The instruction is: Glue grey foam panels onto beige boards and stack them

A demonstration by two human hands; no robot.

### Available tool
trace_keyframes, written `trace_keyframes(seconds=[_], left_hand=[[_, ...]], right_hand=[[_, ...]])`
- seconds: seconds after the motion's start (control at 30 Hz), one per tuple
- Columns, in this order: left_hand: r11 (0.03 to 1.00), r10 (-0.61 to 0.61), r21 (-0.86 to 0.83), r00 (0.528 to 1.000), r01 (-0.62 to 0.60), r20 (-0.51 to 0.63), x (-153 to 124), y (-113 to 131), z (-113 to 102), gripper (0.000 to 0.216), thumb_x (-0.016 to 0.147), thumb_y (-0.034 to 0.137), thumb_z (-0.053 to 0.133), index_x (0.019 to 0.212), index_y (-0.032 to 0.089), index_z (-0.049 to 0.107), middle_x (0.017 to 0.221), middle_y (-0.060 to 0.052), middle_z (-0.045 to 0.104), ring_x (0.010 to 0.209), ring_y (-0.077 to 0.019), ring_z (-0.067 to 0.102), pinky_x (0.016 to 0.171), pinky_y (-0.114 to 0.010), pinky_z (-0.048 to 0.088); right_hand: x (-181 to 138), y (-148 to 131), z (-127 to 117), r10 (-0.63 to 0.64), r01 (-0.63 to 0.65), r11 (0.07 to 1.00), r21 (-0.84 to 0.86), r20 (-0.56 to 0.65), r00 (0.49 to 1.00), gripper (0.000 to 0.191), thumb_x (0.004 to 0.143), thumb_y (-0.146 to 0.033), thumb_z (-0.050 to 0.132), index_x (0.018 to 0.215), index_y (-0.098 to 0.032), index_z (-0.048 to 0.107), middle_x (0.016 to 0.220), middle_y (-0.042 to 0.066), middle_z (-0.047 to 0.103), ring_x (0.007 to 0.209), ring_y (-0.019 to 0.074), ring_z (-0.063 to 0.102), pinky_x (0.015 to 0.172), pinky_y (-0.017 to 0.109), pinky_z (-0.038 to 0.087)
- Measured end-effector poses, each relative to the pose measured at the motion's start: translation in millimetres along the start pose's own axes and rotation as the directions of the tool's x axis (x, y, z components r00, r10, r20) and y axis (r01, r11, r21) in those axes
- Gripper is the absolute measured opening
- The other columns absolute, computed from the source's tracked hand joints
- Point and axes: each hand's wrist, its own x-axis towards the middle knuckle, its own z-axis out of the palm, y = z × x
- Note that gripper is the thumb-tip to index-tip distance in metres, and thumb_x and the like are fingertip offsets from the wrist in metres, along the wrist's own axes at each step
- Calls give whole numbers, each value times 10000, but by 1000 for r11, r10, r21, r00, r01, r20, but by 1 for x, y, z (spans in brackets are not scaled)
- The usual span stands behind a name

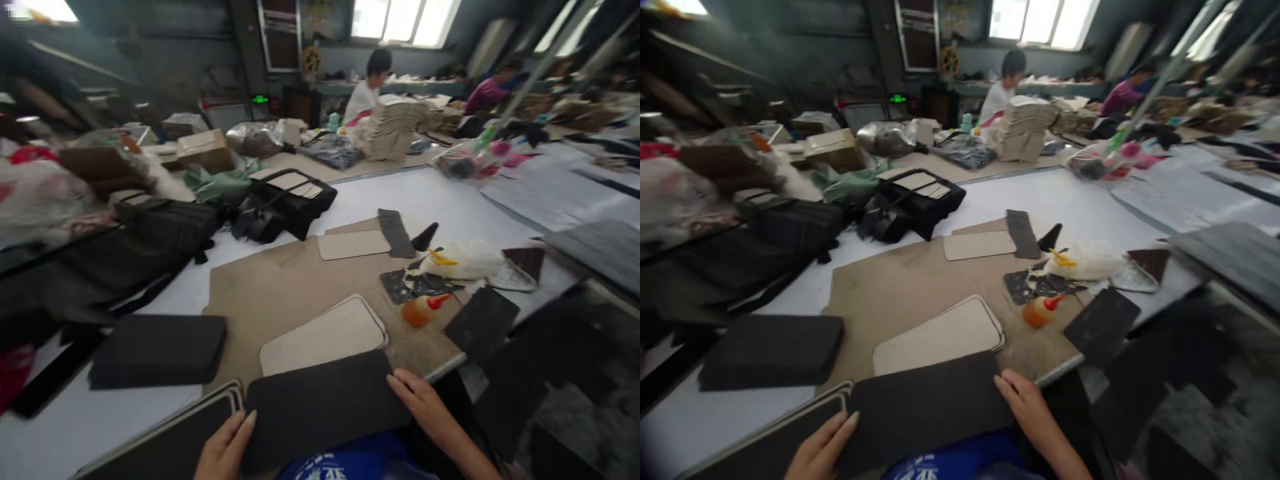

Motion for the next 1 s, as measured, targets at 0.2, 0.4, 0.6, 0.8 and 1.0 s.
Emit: trace_keyframes(seconds=[0.2, 0.4, 0.6, 0.8, 1.0], left_hand=[[986, 61, -166, 974, -24, 220, 5, 3, 7, 449, 585, 636, 563, 638, 192, 615, 679, -37, 644, 689, -213, 575, 674, -306, 479], [972, 149, 189, 988, -138, -46, 27, 23, 26, 379, 640, 550, 429, 481, 208, 397, 481, 23, 410, 519, -141, 410, 510, -247, 311], [922, 66, 387, 978, 16, -198, 45, 25, 50, 296, 702, 413, 415, 490, 210, 379, 450, 35, 392, 483, -128, 395, 506, -239, 272], [936, -3, 340, 970, 88, -242, 47, 23, 55, 283, 711, 421, 447, 521, 212, 450, 492, 21, 481, 520, -144, 458, 534, -239, 308], [950, -37, 287, 959, 121, -282, 50, 20, 58, 273, 714, 421, 472, 544, 208, 480, 515, 22, 508, 539, -141, 476, 550, -240, 322]], right_hand=[[9, 0, -12, 26, -21, 989, -150, 29, 999, 399, 759, -574, 418, 706, -199, 544, 707, 31, 565, 592, 155, 483, 555, 265, 416], [83, -15, -23, -298, 222, 831, -510, -72, 952, 402, 833, -534, 349, 649, -208, 495, 681, 36, 516, 671, 173, 504, 654, 294, 406], [121, -13, -10, -310, 199, 577, -792, 13, 951, 316, 887, -392, 348, 694, -210, 522, 712, 46, 529, 609, 165, 500, 539, 280, 334], [130, 6, -3, -348, 240, 556, -796, 39, 937, 301, 884, -380, 361, 698, -203, 518, 719, 63, 532, 636, 186, 509, 580, 304, 356], [135, 10, -8, -422, 341, 601, -723, 75, 904, 348, 883, -422, 302, 618, -226, 412, 630, 32, 480, 598, 178, 473, 575, 311, 360]])
